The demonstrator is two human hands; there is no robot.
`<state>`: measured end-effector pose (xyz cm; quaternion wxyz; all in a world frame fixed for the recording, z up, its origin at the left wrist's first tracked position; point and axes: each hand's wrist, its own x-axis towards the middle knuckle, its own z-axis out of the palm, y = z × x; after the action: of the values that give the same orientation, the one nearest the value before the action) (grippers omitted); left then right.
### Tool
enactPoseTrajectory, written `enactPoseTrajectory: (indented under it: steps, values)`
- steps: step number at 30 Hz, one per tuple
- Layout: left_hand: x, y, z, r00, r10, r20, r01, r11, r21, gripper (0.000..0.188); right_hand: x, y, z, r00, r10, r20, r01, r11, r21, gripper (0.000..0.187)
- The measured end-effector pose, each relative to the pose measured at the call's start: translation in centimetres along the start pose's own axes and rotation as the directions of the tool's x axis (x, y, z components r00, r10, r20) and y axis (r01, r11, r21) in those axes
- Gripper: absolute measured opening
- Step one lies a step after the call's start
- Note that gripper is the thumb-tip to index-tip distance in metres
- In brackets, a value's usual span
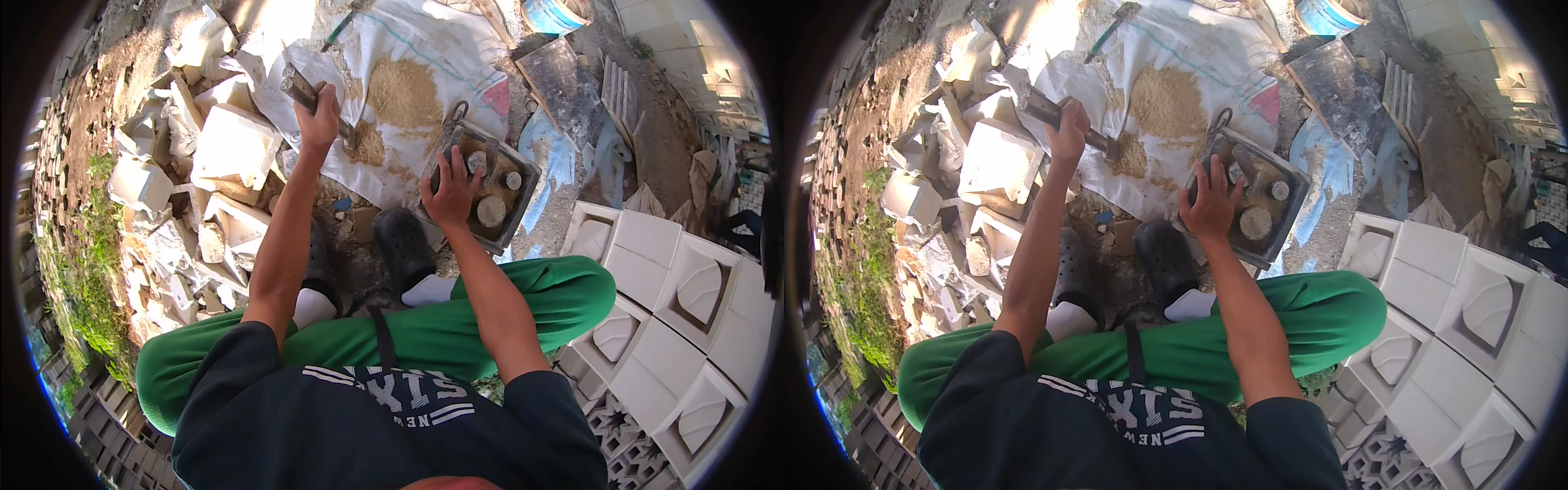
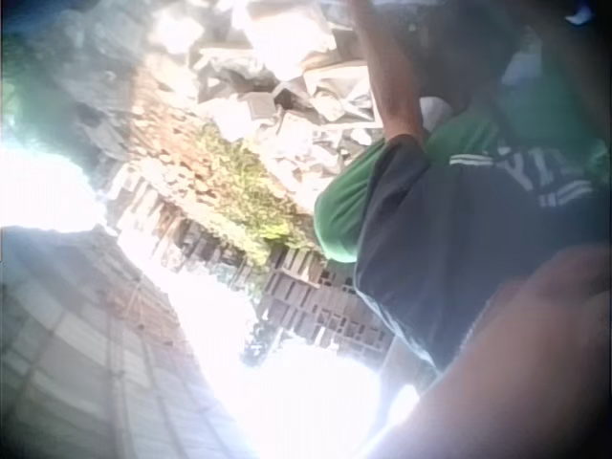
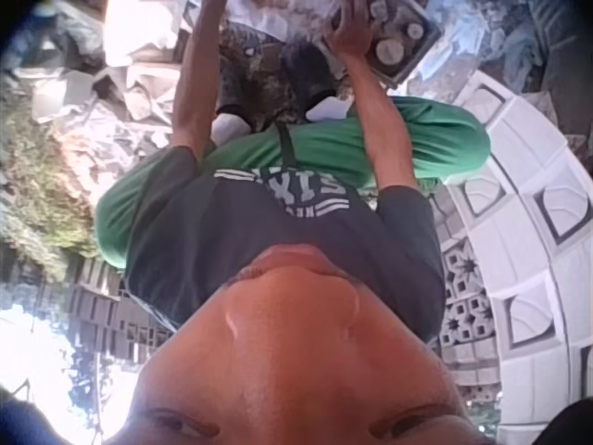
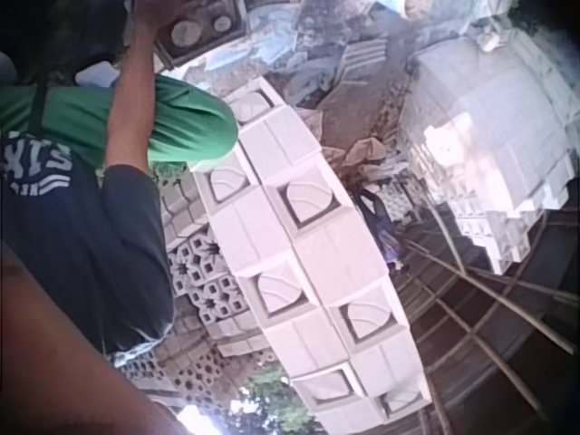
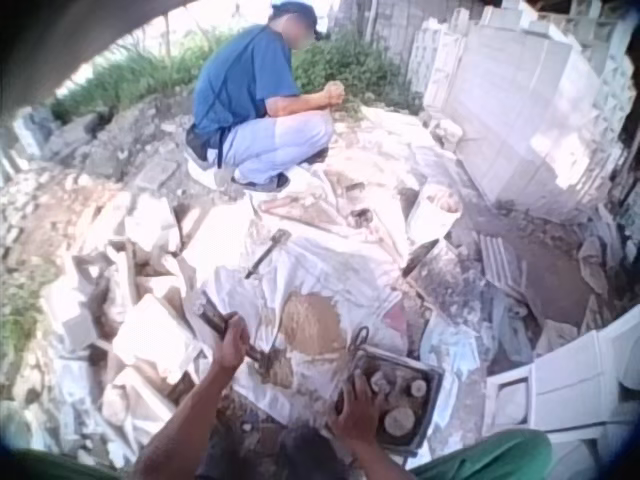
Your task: The person crushes stone pieces into powder on a sheet using a metal tool and then holds a metal mold containing cylindrical specimens.
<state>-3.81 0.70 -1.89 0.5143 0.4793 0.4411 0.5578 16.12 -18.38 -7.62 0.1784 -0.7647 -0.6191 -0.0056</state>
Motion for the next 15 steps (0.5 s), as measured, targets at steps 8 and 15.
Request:
enactPoseTrajectory:
  steps: [8, 15]
  values:
    - [-0.3, 9.3, 2.4, 0.999, 0.01, 0.032, -0.01, 1.0, 0.008, 0.031, 0.3, 0.6, -0.2, 1.0, 0.001, -0.02, -0.001, 1.0, -0.016, 0.053]
    - [-1.2, 1.5, 1.3, 1.0, -0.03, -0.005, 0.03, 0.999, -0.029, 0.026, 0.0, 0.4, 0.0, 1.0, 0.005, -0.008, -0.005, 1.0, -0.004, 0.052]
